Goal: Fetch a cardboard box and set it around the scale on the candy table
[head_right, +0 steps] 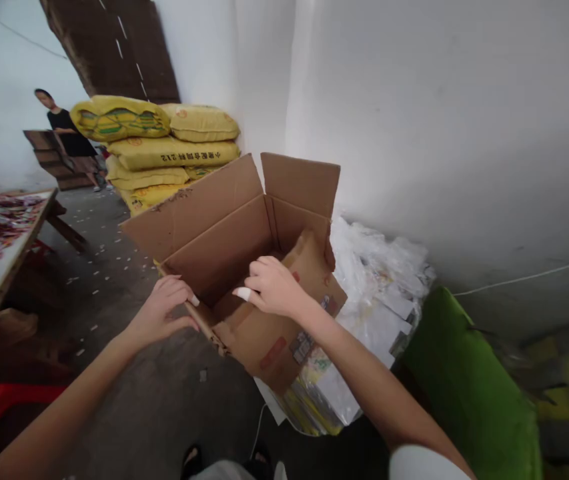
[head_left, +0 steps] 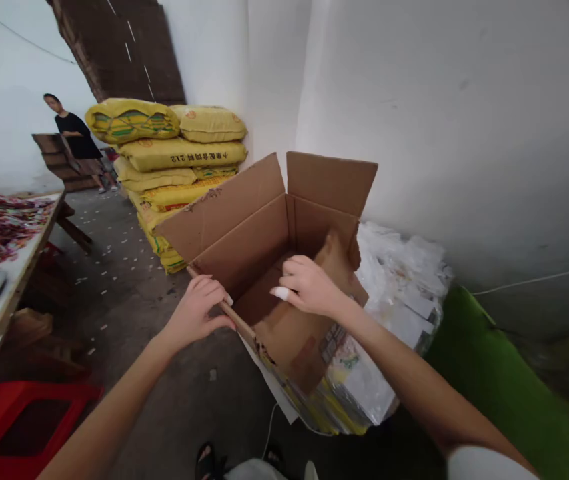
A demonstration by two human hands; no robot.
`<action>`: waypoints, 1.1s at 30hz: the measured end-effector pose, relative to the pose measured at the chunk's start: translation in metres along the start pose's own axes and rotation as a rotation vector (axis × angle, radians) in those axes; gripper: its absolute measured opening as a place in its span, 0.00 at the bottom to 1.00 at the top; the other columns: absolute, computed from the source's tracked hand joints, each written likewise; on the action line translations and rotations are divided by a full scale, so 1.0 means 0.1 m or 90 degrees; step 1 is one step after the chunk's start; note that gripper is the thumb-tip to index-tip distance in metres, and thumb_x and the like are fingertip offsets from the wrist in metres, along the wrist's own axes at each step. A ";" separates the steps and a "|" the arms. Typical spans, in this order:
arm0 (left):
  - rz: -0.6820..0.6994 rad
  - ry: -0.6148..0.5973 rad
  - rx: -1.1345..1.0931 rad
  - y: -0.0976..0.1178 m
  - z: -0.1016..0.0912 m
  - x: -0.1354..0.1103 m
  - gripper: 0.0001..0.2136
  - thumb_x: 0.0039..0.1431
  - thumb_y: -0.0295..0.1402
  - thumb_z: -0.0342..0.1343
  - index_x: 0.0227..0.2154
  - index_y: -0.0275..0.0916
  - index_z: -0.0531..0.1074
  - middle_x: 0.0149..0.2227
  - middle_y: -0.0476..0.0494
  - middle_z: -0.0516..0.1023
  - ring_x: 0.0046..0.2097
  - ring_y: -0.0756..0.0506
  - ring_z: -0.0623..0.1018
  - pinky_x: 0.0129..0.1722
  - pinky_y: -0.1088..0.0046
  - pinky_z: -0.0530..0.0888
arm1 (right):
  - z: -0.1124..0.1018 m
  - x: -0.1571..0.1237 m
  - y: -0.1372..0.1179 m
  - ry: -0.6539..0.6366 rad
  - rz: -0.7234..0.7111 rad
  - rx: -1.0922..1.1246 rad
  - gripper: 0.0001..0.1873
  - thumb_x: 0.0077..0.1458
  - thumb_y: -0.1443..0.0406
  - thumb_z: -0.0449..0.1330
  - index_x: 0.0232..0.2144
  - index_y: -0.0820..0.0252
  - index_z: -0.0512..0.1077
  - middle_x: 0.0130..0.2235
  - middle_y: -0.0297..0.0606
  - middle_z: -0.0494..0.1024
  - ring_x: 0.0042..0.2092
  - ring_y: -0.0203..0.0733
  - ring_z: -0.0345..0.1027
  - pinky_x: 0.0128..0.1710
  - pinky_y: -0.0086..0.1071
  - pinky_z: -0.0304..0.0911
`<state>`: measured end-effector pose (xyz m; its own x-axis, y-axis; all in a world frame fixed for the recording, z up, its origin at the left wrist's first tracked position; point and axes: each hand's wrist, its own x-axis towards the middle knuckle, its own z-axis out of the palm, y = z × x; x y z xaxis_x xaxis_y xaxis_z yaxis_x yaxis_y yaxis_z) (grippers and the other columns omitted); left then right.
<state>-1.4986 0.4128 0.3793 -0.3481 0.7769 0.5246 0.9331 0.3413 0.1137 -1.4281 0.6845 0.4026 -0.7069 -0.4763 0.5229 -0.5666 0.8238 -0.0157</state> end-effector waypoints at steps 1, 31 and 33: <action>-0.003 0.001 -0.002 0.00 0.01 0.02 0.22 0.51 0.56 0.54 0.32 0.40 0.69 0.32 0.48 0.73 0.40 0.46 0.71 0.52 0.63 0.60 | -0.24 -0.19 -0.07 0.016 0.001 0.013 0.29 0.65 0.53 0.43 0.20 0.60 0.69 0.27 0.39 0.64 0.34 0.41 0.58 0.42 0.38 0.55; -0.638 0.084 -0.568 1.36 1.99 -0.68 0.47 0.43 0.42 0.65 0.60 0.34 0.41 0.64 0.26 0.50 0.66 0.37 0.56 0.67 0.58 0.51 | 0.29 -2.67 0.04 -0.209 0.699 -0.068 0.07 0.52 0.62 0.58 0.31 0.59 0.71 0.34 0.42 0.74 0.38 0.48 0.66 0.35 0.36 0.51; -0.661 0.125 -0.599 1.40 2.08 -0.46 0.45 0.47 0.42 0.63 0.60 0.35 0.41 0.63 0.27 0.54 0.65 0.40 0.58 0.66 0.62 0.53 | 0.44 -2.50 -0.01 -0.209 0.673 -0.058 0.10 0.52 0.62 0.59 0.37 0.59 0.72 0.39 0.43 0.74 0.42 0.50 0.66 0.40 0.38 0.53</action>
<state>-1.3703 0.5347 0.1952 -0.9582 0.2822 -0.0465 0.0019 0.1686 0.9857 -1.2696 0.7893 0.2341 -0.9013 0.4319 0.0324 0.4110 0.8764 -0.2510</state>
